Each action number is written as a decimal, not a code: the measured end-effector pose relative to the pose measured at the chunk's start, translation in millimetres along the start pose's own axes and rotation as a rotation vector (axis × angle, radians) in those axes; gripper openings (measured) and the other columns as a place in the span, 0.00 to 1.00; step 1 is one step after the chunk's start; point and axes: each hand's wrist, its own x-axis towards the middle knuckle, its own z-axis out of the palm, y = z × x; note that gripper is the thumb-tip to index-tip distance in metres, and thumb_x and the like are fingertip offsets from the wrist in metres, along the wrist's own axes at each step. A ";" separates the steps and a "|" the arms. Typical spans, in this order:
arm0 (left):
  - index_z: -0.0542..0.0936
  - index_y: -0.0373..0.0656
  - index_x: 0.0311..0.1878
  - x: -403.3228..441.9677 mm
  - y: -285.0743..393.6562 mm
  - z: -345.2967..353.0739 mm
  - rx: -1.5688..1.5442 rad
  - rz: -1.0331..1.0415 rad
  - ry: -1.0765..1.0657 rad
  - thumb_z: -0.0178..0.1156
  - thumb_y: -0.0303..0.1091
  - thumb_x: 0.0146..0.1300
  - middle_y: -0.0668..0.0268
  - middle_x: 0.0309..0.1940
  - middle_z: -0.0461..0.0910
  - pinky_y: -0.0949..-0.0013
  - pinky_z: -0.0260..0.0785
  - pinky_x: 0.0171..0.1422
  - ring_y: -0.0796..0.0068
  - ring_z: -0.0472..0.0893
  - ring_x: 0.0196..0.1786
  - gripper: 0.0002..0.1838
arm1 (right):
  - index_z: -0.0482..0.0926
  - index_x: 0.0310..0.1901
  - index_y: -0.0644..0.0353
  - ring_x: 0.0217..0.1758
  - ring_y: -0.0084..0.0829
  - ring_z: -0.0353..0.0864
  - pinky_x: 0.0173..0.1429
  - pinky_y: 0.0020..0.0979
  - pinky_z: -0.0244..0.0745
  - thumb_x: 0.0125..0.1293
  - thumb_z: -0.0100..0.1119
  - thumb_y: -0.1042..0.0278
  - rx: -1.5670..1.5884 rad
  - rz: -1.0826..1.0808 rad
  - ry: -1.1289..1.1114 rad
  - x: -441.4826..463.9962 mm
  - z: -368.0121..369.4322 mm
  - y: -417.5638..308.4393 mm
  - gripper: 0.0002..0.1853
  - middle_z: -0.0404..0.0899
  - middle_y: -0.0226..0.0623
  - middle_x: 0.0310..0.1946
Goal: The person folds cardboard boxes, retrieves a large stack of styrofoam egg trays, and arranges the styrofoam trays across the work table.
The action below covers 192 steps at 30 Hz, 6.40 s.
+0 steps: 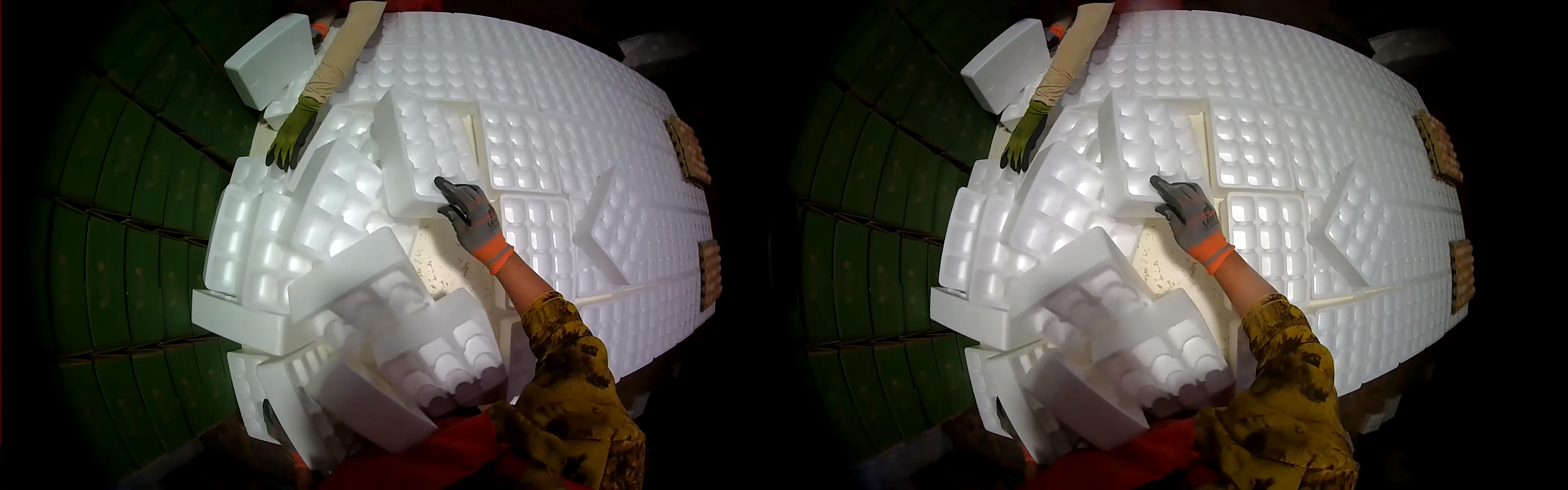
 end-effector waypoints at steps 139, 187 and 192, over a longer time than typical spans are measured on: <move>0.80 0.40 0.60 -5.6 -18.4 -103.5 -0.424 0.146 -0.036 0.71 0.24 0.57 0.55 0.63 0.75 0.58 0.64 0.73 0.55 0.70 0.70 0.25 | 0.86 0.48 0.63 0.33 0.22 0.80 0.40 0.23 0.72 0.72 0.59 0.61 0.706 0.561 0.675 -225.0 19.4 -137.1 0.14 0.85 0.36 0.35; 0.76 0.37 0.63 35.3 -132.9 -162.0 -0.929 0.004 -0.646 0.58 0.38 0.68 0.61 0.57 0.81 0.65 0.76 0.58 0.69 0.81 0.56 0.23 | 0.68 0.71 0.57 0.62 0.49 0.74 0.66 0.44 0.74 0.56 0.69 0.62 0.257 -0.313 -0.308 -258.6 34.9 -384.6 0.39 0.69 0.47 0.66; 0.76 0.37 0.64 -23.6 -125.3 -218.0 -1.003 -0.244 -0.787 0.61 0.40 0.65 0.60 0.56 0.82 0.64 0.76 0.57 0.69 0.81 0.57 0.26 | 0.75 0.65 0.60 0.61 0.49 0.77 0.64 0.43 0.75 0.51 0.67 0.72 0.441 -0.217 -0.379 -245.4 50.4 -394.2 0.35 0.75 0.48 0.62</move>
